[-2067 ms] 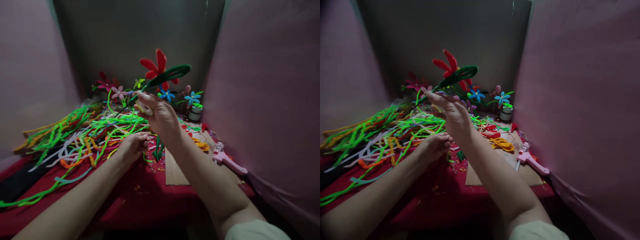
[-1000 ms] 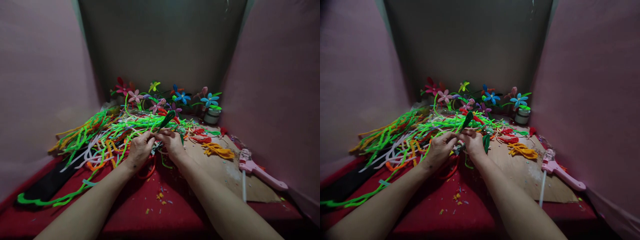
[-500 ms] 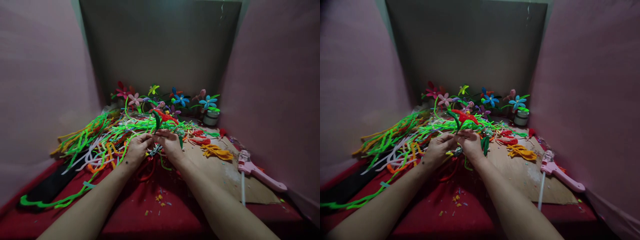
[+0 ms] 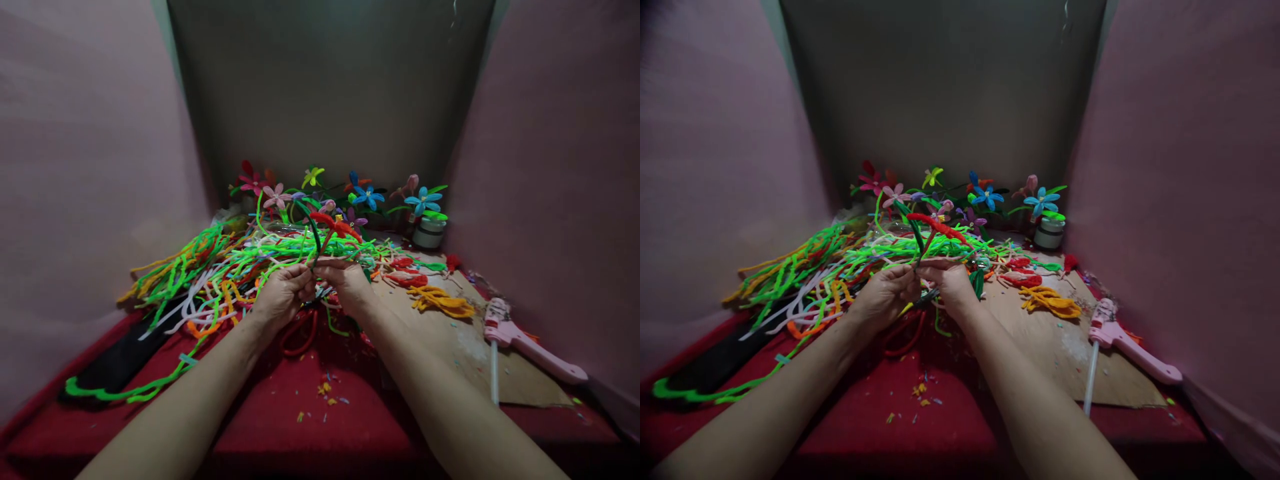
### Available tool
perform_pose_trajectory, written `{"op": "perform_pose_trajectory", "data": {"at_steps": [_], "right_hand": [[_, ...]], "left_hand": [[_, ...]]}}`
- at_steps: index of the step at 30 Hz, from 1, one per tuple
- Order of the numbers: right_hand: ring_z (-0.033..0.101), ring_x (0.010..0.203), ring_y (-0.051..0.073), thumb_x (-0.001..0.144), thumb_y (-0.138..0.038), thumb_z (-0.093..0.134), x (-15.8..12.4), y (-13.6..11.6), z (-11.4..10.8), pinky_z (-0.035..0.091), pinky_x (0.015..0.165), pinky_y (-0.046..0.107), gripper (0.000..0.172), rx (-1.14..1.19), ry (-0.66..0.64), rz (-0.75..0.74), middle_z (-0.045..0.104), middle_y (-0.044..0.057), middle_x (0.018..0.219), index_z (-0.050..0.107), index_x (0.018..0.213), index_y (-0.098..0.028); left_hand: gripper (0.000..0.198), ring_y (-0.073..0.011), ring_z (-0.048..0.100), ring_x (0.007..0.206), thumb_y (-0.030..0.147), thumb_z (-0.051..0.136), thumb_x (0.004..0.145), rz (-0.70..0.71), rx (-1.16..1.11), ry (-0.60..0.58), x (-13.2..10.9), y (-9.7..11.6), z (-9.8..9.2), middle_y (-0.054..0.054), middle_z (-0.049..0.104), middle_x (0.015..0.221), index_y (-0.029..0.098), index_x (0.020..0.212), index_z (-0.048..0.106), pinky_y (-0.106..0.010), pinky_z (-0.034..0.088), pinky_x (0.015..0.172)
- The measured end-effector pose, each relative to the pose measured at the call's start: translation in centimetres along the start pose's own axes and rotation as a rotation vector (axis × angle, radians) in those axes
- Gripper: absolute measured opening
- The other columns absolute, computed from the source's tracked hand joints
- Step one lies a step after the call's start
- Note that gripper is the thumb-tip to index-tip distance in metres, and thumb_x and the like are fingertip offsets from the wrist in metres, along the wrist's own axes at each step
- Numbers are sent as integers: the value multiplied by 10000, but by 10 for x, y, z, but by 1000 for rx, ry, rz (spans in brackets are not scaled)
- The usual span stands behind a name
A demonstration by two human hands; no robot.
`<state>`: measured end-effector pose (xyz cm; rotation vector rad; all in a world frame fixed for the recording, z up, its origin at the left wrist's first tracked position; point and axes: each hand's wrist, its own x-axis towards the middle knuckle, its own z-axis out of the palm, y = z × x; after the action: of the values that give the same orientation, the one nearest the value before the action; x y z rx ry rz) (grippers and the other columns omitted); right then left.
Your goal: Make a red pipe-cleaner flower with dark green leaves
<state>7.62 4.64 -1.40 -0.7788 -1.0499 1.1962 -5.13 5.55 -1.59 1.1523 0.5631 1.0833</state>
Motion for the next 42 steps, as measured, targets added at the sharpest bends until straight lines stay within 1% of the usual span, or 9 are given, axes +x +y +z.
{"op": "perform_pose_trajectory", "data": {"at_steps": [7,10,15,26,30,34,37,40,42], "right_hand": [[513,569,115,468,-231,780,1,-2,-1,347,507,242,213,63,31,72,660,11,689,718,662,-166],[548,626,134,463,-214,788,1,0,-1,384,548,258,191,58,52,25,656,5,714,715,636,-178],[573,776,172,464,-207,780,1,-1,1,447,721,310,157,55,62,-86,647,7,768,717,606,-189],[556,812,179,540,-221,729,-3,-5,3,446,764,314,102,-47,34,-153,639,15,796,735,641,-215],[555,849,183,590,-244,700,-3,-4,3,425,830,324,56,-113,42,-208,644,20,788,722,622,-203],[549,821,179,607,-256,691,-3,-3,3,427,798,321,60,-165,62,-231,631,21,772,718,612,-203],[542,797,172,585,-239,704,-3,-3,4,430,766,310,50,-174,91,-243,623,18,767,720,615,-202],[549,789,173,574,-246,716,-2,-1,5,437,752,312,74,-171,95,-268,627,17,776,722,637,-208],[556,792,180,589,-247,711,-2,0,5,436,768,323,47,-233,82,-312,632,16,772,717,626,-219]], "left_hand": [[244,-31,281,419,278,695,698,-35,-68,-63,0,1,-2,58,380,468,127,618,520,-188,228,449],[235,-37,296,426,257,682,714,-30,-70,-97,0,1,-3,52,389,469,129,606,518,-196,242,458],[266,-46,349,448,283,678,722,-7,-8,-89,0,1,-4,41,425,495,130,580,512,-205,270,474],[275,-76,449,480,346,677,724,5,111,-28,-1,2,-3,15,523,531,137,610,538,-219,337,511],[284,-81,459,483,356,662,733,-7,130,-36,0,1,-4,9,529,539,136,601,540,-223,347,514],[284,-83,461,485,357,650,741,-8,158,-51,-1,2,-7,3,539,546,131,597,556,-225,348,515],[251,-93,500,532,371,655,730,22,287,6,-2,6,-6,-3,580,602,132,670,605,-220,365,538],[295,-118,542,611,378,706,661,76,401,159,-4,15,-3,-4,626,726,154,837,630,-225,391,558],[327,-115,538,635,360,718,643,144,411,235,-4,20,-1,1,630,777,167,891,626,-221,400,567]]}}
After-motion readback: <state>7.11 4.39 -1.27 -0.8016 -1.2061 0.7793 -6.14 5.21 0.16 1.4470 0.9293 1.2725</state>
